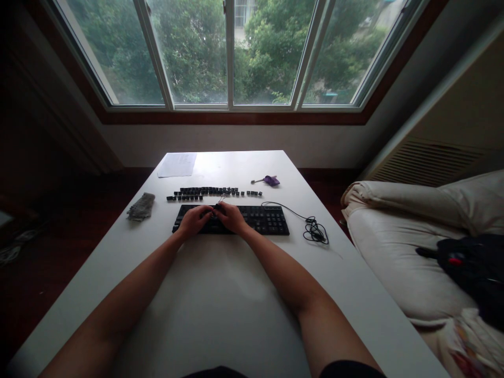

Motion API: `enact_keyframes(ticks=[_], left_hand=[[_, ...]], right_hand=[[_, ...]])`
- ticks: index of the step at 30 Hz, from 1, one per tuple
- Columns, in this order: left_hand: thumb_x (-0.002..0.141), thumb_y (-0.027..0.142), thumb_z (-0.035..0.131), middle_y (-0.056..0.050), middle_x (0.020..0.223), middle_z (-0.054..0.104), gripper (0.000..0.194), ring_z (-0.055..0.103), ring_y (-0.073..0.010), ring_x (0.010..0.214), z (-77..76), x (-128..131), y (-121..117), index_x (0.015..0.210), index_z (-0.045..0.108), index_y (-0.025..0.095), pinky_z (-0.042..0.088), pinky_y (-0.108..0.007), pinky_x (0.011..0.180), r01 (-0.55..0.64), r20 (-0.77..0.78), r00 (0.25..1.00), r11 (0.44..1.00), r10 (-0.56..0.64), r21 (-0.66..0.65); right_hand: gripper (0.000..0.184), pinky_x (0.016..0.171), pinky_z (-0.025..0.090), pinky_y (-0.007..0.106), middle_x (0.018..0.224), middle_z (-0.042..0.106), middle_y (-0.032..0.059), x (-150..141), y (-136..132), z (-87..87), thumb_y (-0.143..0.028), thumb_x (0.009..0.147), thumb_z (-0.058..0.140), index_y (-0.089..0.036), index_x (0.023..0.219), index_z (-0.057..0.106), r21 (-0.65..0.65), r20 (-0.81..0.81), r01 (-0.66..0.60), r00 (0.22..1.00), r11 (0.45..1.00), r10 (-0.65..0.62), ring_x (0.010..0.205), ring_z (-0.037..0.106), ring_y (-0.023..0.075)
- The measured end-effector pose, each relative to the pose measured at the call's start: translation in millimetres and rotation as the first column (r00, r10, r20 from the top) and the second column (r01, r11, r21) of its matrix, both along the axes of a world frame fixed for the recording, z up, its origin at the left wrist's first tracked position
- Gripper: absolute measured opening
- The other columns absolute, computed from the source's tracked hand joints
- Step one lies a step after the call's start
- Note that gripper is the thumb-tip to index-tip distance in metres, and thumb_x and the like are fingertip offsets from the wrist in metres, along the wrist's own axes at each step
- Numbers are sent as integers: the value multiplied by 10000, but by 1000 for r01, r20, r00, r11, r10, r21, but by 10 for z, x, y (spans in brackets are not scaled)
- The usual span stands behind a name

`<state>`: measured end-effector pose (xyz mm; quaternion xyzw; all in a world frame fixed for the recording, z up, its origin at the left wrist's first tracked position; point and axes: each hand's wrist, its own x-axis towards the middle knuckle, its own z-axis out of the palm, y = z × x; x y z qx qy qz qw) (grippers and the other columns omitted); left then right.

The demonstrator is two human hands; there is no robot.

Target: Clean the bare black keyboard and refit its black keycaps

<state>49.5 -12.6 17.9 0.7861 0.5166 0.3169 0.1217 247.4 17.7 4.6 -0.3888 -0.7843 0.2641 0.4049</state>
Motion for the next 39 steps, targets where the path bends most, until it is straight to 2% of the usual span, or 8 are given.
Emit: enact_keyframes(ticks=[9,25,39], left_hand=[[899,282,536,-38,1055,724,239,660,-216,981,15,-7,-12,1092,674,249,502,-328,872,3,32,999,1000,-3,-5],[889,316,546,-19,884,709,247,645,-178,769,32,-13,-25,1100,655,246,480,-282,730,-39,17,999,999,39,-23],[882,304,550,-28,961,717,221,652,-203,869,-14,-26,4,1062,670,259,480,-303,784,-27,9,1000,1000,27,-10]], right_hand=[[268,584,335,238,632,540,-21,-7,-3,22,-440,875,563,-177,851,609,-1,0,-8,1000,1000,8,587,454,121],[257,589,350,239,645,551,-18,-6,-8,15,-430,866,571,-178,880,622,-17,2,9,1000,1000,-8,591,456,124],[255,593,353,245,654,564,-15,-6,-2,8,-427,865,577,-179,895,626,-1,-6,-8,1000,1000,8,591,474,126]])
